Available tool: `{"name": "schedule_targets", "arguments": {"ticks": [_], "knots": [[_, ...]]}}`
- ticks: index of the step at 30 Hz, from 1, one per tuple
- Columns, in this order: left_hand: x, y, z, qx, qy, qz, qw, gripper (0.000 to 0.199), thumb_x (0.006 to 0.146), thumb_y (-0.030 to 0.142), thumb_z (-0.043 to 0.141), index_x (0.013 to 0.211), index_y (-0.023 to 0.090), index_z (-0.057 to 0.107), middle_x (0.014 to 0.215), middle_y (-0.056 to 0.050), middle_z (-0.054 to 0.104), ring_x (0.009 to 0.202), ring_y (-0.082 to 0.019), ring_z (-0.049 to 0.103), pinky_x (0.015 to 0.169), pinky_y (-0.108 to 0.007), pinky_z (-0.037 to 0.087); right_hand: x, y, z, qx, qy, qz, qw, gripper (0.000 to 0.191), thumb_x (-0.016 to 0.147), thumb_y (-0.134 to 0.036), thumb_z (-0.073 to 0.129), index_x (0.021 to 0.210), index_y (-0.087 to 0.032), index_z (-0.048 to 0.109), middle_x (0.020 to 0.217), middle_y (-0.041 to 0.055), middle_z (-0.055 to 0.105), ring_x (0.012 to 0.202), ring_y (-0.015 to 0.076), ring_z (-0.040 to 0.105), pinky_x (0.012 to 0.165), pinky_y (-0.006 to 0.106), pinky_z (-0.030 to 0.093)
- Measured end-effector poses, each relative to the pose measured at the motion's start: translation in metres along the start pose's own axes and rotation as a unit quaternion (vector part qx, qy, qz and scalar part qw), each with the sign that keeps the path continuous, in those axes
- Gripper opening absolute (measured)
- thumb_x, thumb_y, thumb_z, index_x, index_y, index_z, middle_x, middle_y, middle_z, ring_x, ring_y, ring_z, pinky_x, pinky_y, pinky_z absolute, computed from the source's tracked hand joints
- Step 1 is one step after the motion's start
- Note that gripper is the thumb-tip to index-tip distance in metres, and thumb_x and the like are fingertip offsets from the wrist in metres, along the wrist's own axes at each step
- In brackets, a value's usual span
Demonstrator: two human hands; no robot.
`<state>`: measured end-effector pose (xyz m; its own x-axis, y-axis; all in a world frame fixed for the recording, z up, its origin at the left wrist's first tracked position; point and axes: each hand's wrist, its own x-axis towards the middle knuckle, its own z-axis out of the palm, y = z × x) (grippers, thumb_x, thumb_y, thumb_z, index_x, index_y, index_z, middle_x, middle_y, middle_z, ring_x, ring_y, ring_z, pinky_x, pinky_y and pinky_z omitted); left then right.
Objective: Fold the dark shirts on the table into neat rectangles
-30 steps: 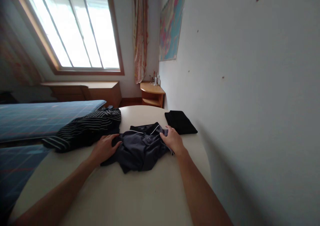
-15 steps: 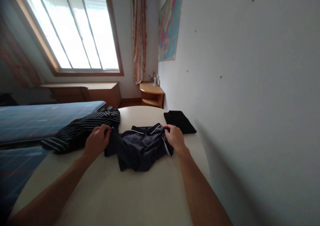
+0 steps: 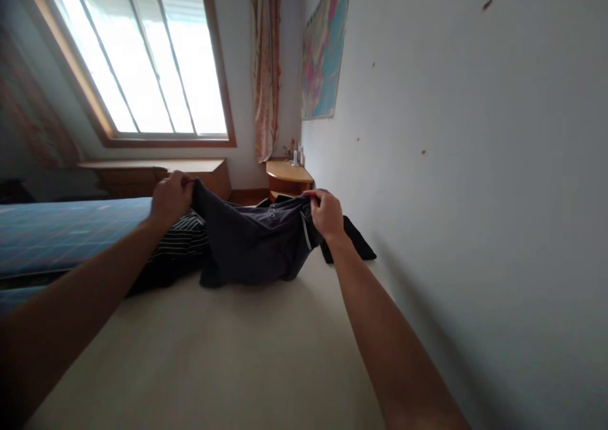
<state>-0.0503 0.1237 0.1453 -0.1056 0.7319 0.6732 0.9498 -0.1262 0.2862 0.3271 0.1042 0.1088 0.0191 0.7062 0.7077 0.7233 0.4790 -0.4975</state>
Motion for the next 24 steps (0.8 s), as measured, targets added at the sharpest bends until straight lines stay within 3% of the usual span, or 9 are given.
{"name": "schedule_targets", "arguments": {"ticks": [4, 7, 10, 13, 16, 20, 24], "knots": [[0.011, 0.002, 0.036, 0.001, -0.055, 0.023, 0.998, 0.042, 0.088, 0.016, 0.045, 0.128, 0.005, 0.055, 0.130, -0.023, 0.060, 0.126, -0.032, 0.051, 0.108, -0.048, 0.035, 0.019, 0.021, 0.034, 0.007, -0.020, 0.024, 0.999, 0.049, 0.093, -0.031, 0.054, 0.139, -0.017, 0.053, 0.138, 0.0109, 0.057, 0.131, 0.0230, 0.050, 0.114, 0.040, 0.037], [-0.013, 0.012, 0.066, 0.004, -0.099, 0.033, 0.995, 0.047, 0.085, 0.021, 0.053, 0.130, 0.008, 0.055, 0.139, -0.023, 0.053, 0.131, -0.036, 0.046, 0.107, -0.049, 0.036, 0.000, 0.041, 0.057, -0.026, -0.106, 0.061, 0.992, 0.061, 0.090, -0.035, 0.059, 0.146, -0.017, 0.045, 0.148, 0.0136, 0.047, 0.141, 0.0252, 0.039, 0.118, 0.042, 0.030], [-0.053, 0.028, 0.081, 0.002, -0.127, 0.052, 0.991, 0.040, 0.085, 0.024, 0.055, 0.123, 0.015, 0.061, 0.129, -0.017, 0.061, 0.120, -0.034, 0.055, 0.099, -0.043, 0.043, -0.034, 0.057, 0.065, -0.080, -0.188, 0.063, 0.977, 0.061, 0.088, -0.032, 0.061, 0.144, -0.012, 0.046, 0.148, 0.0171, 0.047, 0.140, 0.0272, 0.040, 0.117, 0.042, 0.032], [-0.095, 0.047, 0.079, -0.009, -0.144, 0.061, 0.988, 0.026, 0.090, 0.030, 0.051, 0.109, 0.020, 0.066, 0.107, -0.012, 0.069, 0.101, -0.029, 0.065, 0.086, -0.036, 0.047, -0.065, 0.064, 0.063, -0.132, -0.236, 0.084, 0.959, 0.052, 0.089, -0.030, 0.060, 0.137, -0.014, 0.052, 0.139, 0.0161, 0.056, 0.129, 0.0275, 0.052, 0.109, 0.039, 0.040], [-0.133, 0.060, 0.068, -0.015, -0.159, 0.030, 0.987, 0.025, 0.096, 0.037, 0.044, 0.103, 0.023, 0.064, 0.085, -0.006, 0.071, 0.079, -0.025, 0.069, 0.072, -0.031, 0.045, -0.089, 0.061, 0.057, -0.176, -0.249, 0.099, 0.947, 0.043, 0.091, -0.030, 0.056, 0.132, -0.016, 0.057, 0.132, 0.0154, 0.061, 0.119, 0.0291, 0.059, 0.101, 0.039, 0.045], [-0.171, 0.061, 0.054, 0.018, -0.183, 0.022, 0.983, 0.027, 0.098, 0.040, 0.040, 0.100, 0.023, 0.061, 0.081, -0.007, 0.072, 0.075, -0.027, 0.070, 0.066, -0.031, 0.043, -0.111, 0.045, 0.052, -0.220, -0.241, 0.096, 0.940, 0.037, 0.093, -0.028, 0.053, 0.127, -0.015, 0.061, 0.125, 0.0175, 0.064, 0.114, 0.0308, 0.059, 0.095, 0.038, 0.046], [-0.189, 0.053, 0.042, 0.092, -0.235, -0.024, 0.967, 0.029, 0.098, 0.041, 0.040, 0.103, 0.019, 0.057, 0.081, -0.011, 0.072, 0.075, -0.030, 0.071, 0.065, -0.032, 0.043, -0.125, 0.025, 0.044, -0.233, -0.215, 0.106, 0.943, 0.027, 0.092, -0.027, 0.054, 0.113, -0.016, 0.066, 0.115, 0.0147, 0.067, 0.108, 0.0265, 0.061, 0.091, 0.033, 0.045]]}}
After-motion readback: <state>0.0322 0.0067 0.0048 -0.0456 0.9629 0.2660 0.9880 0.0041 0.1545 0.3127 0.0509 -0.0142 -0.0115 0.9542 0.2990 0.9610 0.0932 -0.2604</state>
